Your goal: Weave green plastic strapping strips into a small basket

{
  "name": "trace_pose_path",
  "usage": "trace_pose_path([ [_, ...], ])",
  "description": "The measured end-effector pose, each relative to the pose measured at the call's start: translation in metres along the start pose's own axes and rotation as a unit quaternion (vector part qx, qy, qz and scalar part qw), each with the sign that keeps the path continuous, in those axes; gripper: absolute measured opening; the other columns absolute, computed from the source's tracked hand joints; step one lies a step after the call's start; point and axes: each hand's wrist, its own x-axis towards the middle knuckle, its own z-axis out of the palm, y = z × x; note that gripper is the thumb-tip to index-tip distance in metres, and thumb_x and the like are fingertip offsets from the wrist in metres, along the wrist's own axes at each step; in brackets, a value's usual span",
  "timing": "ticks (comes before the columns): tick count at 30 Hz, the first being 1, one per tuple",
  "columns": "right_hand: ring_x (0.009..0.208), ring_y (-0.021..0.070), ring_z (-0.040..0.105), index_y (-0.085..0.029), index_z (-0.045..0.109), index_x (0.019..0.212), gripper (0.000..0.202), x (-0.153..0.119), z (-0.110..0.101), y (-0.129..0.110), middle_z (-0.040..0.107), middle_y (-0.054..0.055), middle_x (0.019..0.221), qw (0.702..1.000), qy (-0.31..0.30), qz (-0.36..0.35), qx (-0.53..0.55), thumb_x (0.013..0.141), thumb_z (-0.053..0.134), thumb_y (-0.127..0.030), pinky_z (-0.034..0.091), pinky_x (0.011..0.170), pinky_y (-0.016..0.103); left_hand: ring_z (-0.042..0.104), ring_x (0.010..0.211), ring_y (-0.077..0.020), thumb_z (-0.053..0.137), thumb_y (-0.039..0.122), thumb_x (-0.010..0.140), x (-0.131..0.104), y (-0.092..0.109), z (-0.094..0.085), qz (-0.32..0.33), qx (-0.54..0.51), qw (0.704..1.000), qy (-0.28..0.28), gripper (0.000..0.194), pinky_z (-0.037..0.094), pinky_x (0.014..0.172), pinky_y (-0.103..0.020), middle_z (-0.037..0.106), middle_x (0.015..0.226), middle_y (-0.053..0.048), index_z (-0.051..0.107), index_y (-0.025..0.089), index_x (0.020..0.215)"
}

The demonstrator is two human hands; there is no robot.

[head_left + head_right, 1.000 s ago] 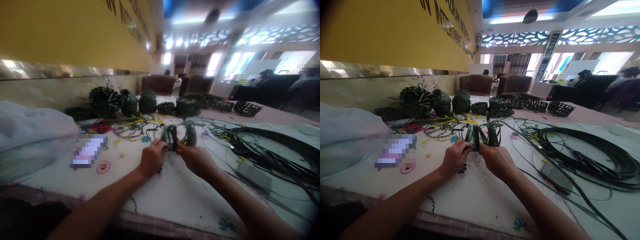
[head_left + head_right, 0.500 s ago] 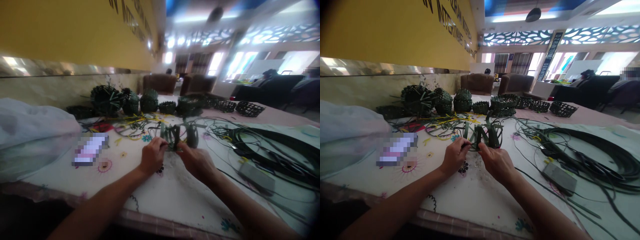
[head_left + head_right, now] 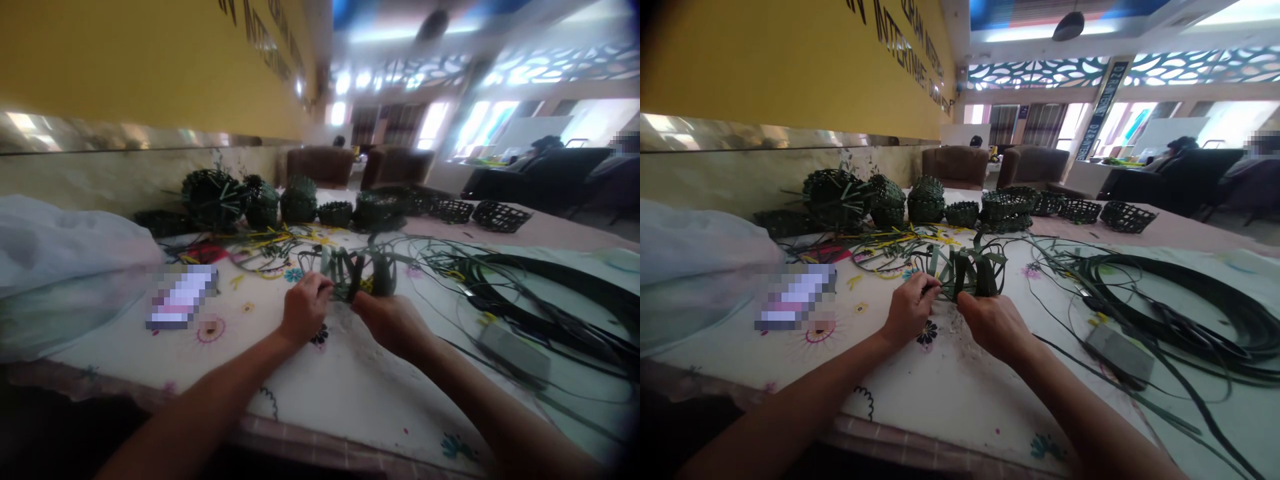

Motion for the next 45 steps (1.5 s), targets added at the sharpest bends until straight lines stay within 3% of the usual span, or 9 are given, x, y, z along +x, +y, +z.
trace_pose_path([
  [6, 0.053, 0.0201, 0.062, -0.017, 0.060, 0.114, 0.028, 0.001, 0.003, -0.003, 0.070, 0.004, 0.067, 0.995, 0.058, 0.082, 0.023, 0.092, 0.049, -0.030, 0.023, 0.049, 0.027, 0.058, 0.074, -0.0137, 0.051, 0.022, 0.091, 0.000, -0.002, -0.001, 0.026, 0.014, 1.000, 0.005, 0.017, 0.044, 0.066, -0.023, 0.058, 0.080, -0.002, 0.067, 0.019, 0.089],
  [12, 0.054, 0.0199, 0.065, -0.019, 0.060, 0.124, 0.035, 0.000, 0.008, -0.001, 0.072, 0.004, 0.069, 0.995, 0.087, 0.045, 0.022, 0.091, 0.053, -0.030, 0.027, 0.049, 0.027, 0.057, 0.070, -0.0129, 0.055, 0.023, 0.088, 0.001, 0.001, -0.004, 0.028, 0.044, 0.999, 0.012, 0.017, 0.043, 0.066, -0.023, 0.058, 0.076, -0.002, 0.072, 0.018, 0.086],
  [15, 0.051, 0.0190, 0.064, -0.018, 0.051, 0.136, 0.049, -0.001, 0.011, 0.002, 0.072, 0.004, 0.067, 0.993, 0.114, 0.027, -0.005, 0.089, 0.059, -0.030, 0.025, 0.048, 0.027, 0.057, 0.067, -0.0123, 0.058, 0.023, 0.085, 0.001, 0.003, -0.005, 0.014, 0.046, 0.999, 0.010, 0.017, 0.043, 0.064, -0.023, 0.058, 0.075, -0.002, 0.074, 0.019, 0.088],
  [19, 0.045, 0.0184, 0.061, -0.022, 0.046, 0.141, 0.058, -0.001, 0.009, 0.004, 0.069, 0.001, 0.059, 0.994, 0.096, 0.041, -0.028, 0.086, 0.064, -0.031, 0.019, 0.046, 0.027, 0.057, 0.067, -0.0121, 0.058, 0.021, 0.083, 0.001, 0.004, -0.008, 0.020, 0.031, 0.999, -0.024, 0.018, 0.043, 0.063, -0.023, 0.058, 0.074, -0.002, 0.075, 0.019, 0.087],
  [24, 0.048, 0.0192, 0.063, -0.028, 0.054, 0.132, 0.048, 0.000, 0.005, 0.004, 0.070, 0.000, 0.060, 0.995, 0.075, 0.056, -0.021, 0.086, 0.065, -0.030, 0.018, 0.047, 0.026, 0.057, 0.068, -0.0125, 0.058, 0.019, 0.082, 0.000, 0.004, -0.012, 0.050, 0.036, 0.997, -0.055, 0.017, 0.043, 0.063, -0.023, 0.056, 0.074, -0.002, 0.075, 0.019, 0.084],
  [30, 0.054, 0.0190, 0.065, -0.022, 0.070, 0.103, 0.019, 0.001, 0.006, 0.004, 0.073, 0.003, 0.068, 0.993, 0.089, 0.072, 0.007, 0.091, 0.057, -0.030, 0.025, 0.049, 0.026, 0.056, 0.070, -0.0127, 0.059, 0.020, 0.084, 0.000, 0.002, -0.009, 0.063, 0.025, 0.997, -0.047, 0.017, 0.044, 0.065, -0.024, 0.056, 0.076, -0.002, 0.075, 0.019, 0.090],
  [36, 0.056, 0.0184, 0.066, -0.019, 0.069, 0.094, 0.019, 0.001, 0.004, 0.005, 0.073, 0.003, 0.071, 0.986, 0.123, 0.078, 0.075, 0.092, 0.053, -0.027, 0.030, 0.051, 0.025, 0.055, 0.072, -0.0124, 0.057, 0.020, 0.086, 0.002, -0.003, -0.009, 0.081, -0.054, 0.995, -0.037, 0.027, 0.047, 0.068, -0.024, 0.053, 0.079, -0.002, 0.070, 0.022, 0.110],
  [41, 0.052, 0.0173, 0.063, -0.017, 0.066, 0.085, 0.021, 0.002, -0.002, 0.004, 0.070, 0.004, 0.066, 0.978, 0.133, 0.086, 0.140, 0.091, 0.049, -0.027, 0.032, 0.050, 0.024, 0.056, 0.070, -0.0112, 0.049, 0.023, 0.092, 0.003, -0.007, -0.009, 0.053, -0.128, 0.990, -0.038, 0.030, 0.049, 0.065, -0.023, 0.052, 0.081, -0.002, 0.066, 0.022, 0.117],
  [45, 0.058, 0.0176, 0.065, -0.017, 0.066, 0.089, 0.022, 0.003, -0.007, 0.007, 0.071, 0.005, 0.073, 0.974, 0.117, 0.074, 0.181, 0.092, 0.047, -0.028, 0.035, 0.052, 0.023, 0.057, 0.071, -0.0110, 0.048, 0.025, 0.093, 0.003, -0.005, -0.011, 0.086, -0.106, 0.990, -0.030, 0.029, 0.050, 0.067, -0.023, 0.055, 0.086, -0.003, 0.065, 0.024, 0.117],
])
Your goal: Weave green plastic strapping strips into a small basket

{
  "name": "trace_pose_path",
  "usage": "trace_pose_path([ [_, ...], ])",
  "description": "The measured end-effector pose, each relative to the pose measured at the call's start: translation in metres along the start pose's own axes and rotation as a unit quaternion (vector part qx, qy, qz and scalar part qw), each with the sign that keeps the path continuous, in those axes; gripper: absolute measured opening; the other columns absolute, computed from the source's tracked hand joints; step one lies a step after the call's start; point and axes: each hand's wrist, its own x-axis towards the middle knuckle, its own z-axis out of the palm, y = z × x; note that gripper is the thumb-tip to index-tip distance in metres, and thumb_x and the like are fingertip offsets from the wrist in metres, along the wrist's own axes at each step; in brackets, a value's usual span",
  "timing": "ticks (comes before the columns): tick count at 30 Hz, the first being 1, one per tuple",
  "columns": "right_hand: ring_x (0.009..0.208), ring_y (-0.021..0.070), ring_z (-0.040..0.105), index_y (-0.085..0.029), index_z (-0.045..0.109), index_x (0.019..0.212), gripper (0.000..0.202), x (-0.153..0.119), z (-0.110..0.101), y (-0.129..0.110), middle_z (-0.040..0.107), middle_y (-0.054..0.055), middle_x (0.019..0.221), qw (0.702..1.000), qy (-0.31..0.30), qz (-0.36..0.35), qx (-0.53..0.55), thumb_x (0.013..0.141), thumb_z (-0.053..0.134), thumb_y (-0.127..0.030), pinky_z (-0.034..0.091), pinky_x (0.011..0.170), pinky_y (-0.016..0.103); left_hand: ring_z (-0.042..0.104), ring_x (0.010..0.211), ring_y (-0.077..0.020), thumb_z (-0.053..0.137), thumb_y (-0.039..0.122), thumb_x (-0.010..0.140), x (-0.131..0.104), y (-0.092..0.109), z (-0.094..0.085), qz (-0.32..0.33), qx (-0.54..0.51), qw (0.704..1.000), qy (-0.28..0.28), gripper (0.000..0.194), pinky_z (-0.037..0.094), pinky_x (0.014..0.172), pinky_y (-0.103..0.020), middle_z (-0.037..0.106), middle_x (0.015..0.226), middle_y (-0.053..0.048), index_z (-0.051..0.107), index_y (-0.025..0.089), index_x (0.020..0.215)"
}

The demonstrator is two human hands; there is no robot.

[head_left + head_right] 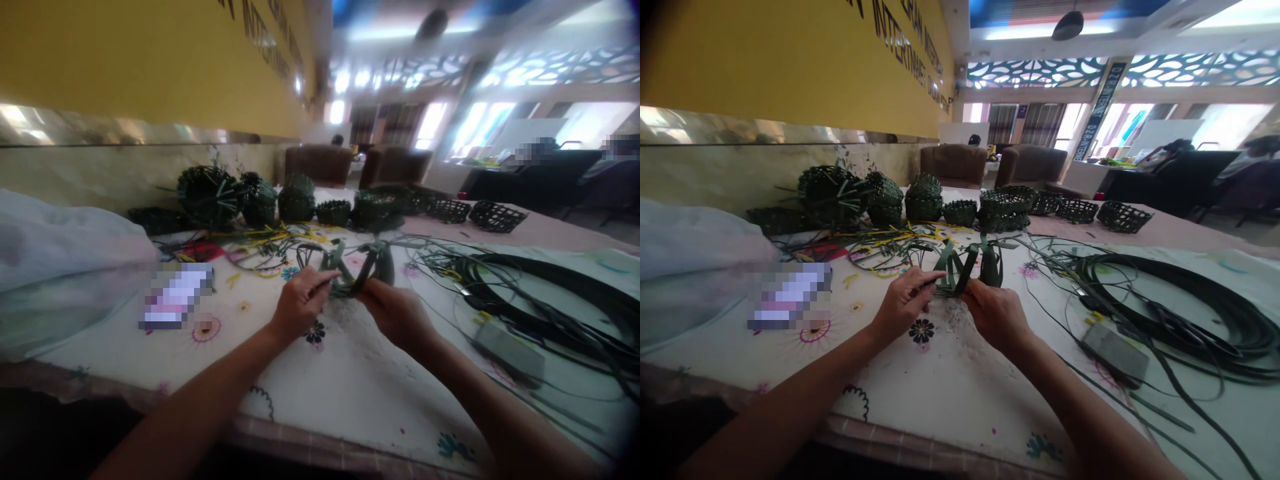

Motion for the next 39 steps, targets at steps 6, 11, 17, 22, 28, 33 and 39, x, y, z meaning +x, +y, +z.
trace_pose_path([
  [6, 0.054, 0.0156, 0.062, -0.018, 0.067, 0.092, 0.019, 0.001, -0.003, 0.006, 0.070, 0.002, 0.068, 0.998, 0.022, -0.043, -0.033, 0.092, 0.050, -0.027, 0.033, 0.052, 0.023, 0.055, 0.090, -0.0175, 0.059, 0.030, 0.087, -0.001, 0.012, -0.004, 0.115, 0.200, 0.967, 0.105, 0.028, 0.048, 0.078, -0.031, 0.056, 0.103, -0.008, 0.065, 0.021, 0.113],
  [11, 0.050, 0.0140, 0.059, -0.018, 0.063, 0.087, 0.016, -0.002, 0.005, 0.000, 0.069, 0.001, 0.066, 0.992, 0.008, -0.092, -0.084, 0.093, 0.049, -0.024, 0.024, 0.050, 0.026, 0.054, 0.098, -0.0215, 0.065, 0.034, 0.083, -0.001, 0.017, 0.001, 0.162, 0.218, 0.960, 0.071, 0.024, 0.039, 0.096, -0.041, 0.063, 0.100, -0.007, 0.068, 0.021, 0.103],
  [17, 0.048, 0.0127, 0.054, -0.018, 0.057, 0.074, 0.024, -0.004, 0.015, -0.007, 0.064, 0.001, 0.060, 0.986, -0.001, -0.137, -0.097, 0.095, 0.045, -0.022, 0.018, 0.050, 0.029, 0.057, 0.098, -0.0188, 0.062, 0.026, 0.086, -0.001, 0.015, 0.007, 0.059, 0.145, 0.988, 0.017, 0.010, 0.024, 0.108, -0.043, 0.066, 0.094, -0.002, 0.064, 0.021, 0.078],
  [22, 0.051, 0.0129, 0.054, -0.020, 0.061, 0.080, 0.018, -0.003, 0.015, -0.008, 0.066, 0.000, 0.065, 0.984, -0.049, -0.110, -0.134, 0.089, 0.046, -0.014, 0.015, 0.050, 0.028, 0.055, 0.073, -0.0152, 0.054, 0.023, 0.087, -0.001, 0.009, 0.008, -0.011, 0.120, 0.993, 0.014, 0.015, 0.030, 0.105, -0.042, 0.057, 0.070, 0.003, 0.051, 0.020, 0.073],
  [28, 0.052, 0.0121, 0.056, -0.022, 0.064, 0.080, 0.019, -0.005, 0.018, -0.009, 0.067, -0.002, 0.064, 0.991, -0.037, -0.059, -0.114, 0.090, 0.048, -0.018, 0.018, 0.050, 0.026, 0.052, 0.070, -0.0172, 0.053, 0.026, 0.087, 0.002, 0.010, 0.006, -0.034, 0.117, 0.993, 0.001, 0.020, 0.043, 0.077, -0.032, 0.053, 0.065, 0.000, 0.046, 0.020, 0.069],
  [33, 0.058, 0.0122, 0.061, -0.023, 0.068, 0.085, 0.021, -0.003, 0.019, -0.009, 0.071, -0.001, 0.070, 0.996, -0.027, -0.038, -0.074, 0.091, 0.049, -0.020, 0.024, 0.052, 0.024, 0.050, 0.064, -0.0135, 0.054, 0.029, 0.087, 0.002, 0.012, 0.001, -0.068, 0.081, 0.994, -0.027, 0.018, 0.037, 0.062, -0.026, 0.053, 0.065, 0.002, 0.052, 0.018, 0.073],
  [39, 0.058, 0.0128, 0.060, -0.022, 0.069, 0.083, 0.021, -0.001, 0.021, -0.004, 0.070, 0.000, 0.069, 0.995, -0.028, -0.028, -0.086, 0.089, 0.049, -0.020, 0.025, 0.052, 0.024, 0.054, 0.070, -0.0136, 0.065, 0.027, 0.081, 0.003, 0.006, 0.004, -0.049, 0.051, 0.996, -0.052, 0.012, 0.041, 0.067, -0.025, 0.060, 0.074, 0.001, 0.061, 0.018, 0.088],
])
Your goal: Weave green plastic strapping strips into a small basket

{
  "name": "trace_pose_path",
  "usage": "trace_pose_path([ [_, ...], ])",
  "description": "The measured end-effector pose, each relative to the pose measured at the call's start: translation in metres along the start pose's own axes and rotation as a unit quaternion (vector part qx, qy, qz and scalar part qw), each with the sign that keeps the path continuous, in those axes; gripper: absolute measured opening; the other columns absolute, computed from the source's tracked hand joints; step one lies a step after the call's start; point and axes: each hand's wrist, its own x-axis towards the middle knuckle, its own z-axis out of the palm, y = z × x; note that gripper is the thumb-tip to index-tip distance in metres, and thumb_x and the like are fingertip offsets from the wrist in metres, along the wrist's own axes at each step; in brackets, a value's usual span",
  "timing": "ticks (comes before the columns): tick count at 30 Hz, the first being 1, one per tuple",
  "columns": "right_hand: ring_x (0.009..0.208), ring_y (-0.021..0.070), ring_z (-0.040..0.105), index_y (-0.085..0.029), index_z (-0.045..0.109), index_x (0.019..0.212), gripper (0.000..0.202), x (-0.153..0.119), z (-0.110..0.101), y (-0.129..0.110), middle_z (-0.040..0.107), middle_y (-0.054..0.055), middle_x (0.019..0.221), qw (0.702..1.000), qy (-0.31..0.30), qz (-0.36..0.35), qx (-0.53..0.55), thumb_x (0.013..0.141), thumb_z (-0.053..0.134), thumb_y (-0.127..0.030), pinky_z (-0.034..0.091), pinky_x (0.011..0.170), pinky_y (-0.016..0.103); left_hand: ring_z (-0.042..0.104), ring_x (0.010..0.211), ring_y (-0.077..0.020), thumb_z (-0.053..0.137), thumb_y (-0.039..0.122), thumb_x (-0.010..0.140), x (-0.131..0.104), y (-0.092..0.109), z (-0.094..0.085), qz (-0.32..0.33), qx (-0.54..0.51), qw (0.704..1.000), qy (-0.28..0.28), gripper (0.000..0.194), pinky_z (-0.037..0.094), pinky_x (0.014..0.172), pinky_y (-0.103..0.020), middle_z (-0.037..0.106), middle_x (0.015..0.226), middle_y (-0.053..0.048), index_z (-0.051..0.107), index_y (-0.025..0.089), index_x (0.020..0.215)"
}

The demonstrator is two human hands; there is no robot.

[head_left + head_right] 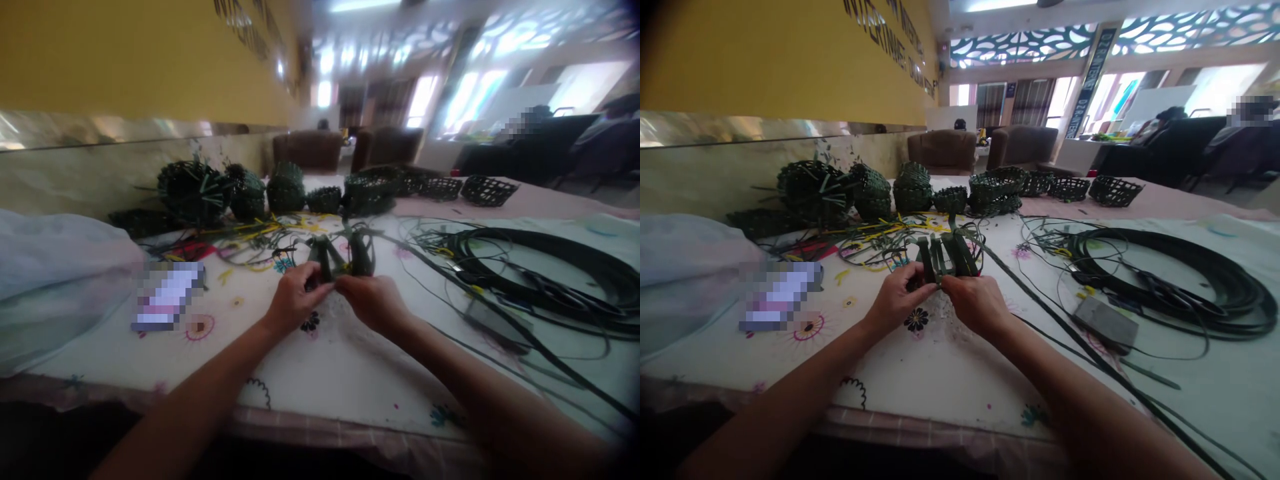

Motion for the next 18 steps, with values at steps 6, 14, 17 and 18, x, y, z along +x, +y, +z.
trace_pose_path([
  [6, 0.058, 0.0133, 0.060, -0.021, 0.066, 0.079, 0.021, 0.001, 0.006, 0.001, 0.070, 0.001, 0.070, 0.999, 0.002, -0.014, -0.031, 0.089, 0.048, -0.020, 0.024, 0.052, 0.025, 0.060, 0.081, -0.0195, 0.071, 0.023, 0.077, 0.003, -0.005, 0.004, 0.021, 0.069, 0.997, -0.033, 0.009, 0.042, 0.077, -0.031, 0.066, 0.080, -0.003, 0.064, 0.018, 0.080],
  [14, 0.060, 0.0160, 0.063, -0.020, 0.068, 0.085, 0.019, 0.002, 0.006, 0.000, 0.073, 0.003, 0.075, 0.999, -0.014, 0.002, -0.035, 0.090, 0.050, -0.022, 0.027, 0.053, 0.025, 0.061, 0.082, -0.0208, 0.066, 0.026, 0.082, 0.000, -0.010, 0.009, 0.051, 0.097, 0.994, -0.021, 0.008, 0.045, 0.076, -0.031, 0.067, 0.084, -0.005, 0.064, 0.019, 0.086],
  [17, 0.063, 0.0170, 0.065, -0.021, 0.068, 0.086, 0.018, 0.002, 0.006, 0.000, 0.073, 0.002, 0.077, 0.999, -0.016, 0.005, -0.030, 0.091, 0.050, -0.023, 0.029, 0.053, 0.024, 0.062, 0.086, -0.0218, 0.066, 0.030, 0.082, -0.001, -0.013, 0.011, 0.067, 0.095, 0.993, -0.014, 0.010, 0.046, 0.077, -0.032, 0.068, 0.086, -0.005, 0.066, 0.020, 0.086],
  [18, 0.064, 0.0172, 0.065, -0.022, 0.068, 0.088, 0.018, 0.002, 0.004, 0.000, 0.074, 0.002, 0.077, 0.999, -0.018, 0.005, -0.031, 0.091, 0.050, -0.024, 0.029, 0.053, 0.025, 0.062, 0.087, -0.0220, 0.066, 0.029, 0.082, -0.001, -0.014, 0.012, 0.072, 0.097, 0.993, -0.010, 0.009, 0.046, 0.078, -0.033, 0.069, 0.086, -0.006, 0.067, 0.021, 0.086],
])
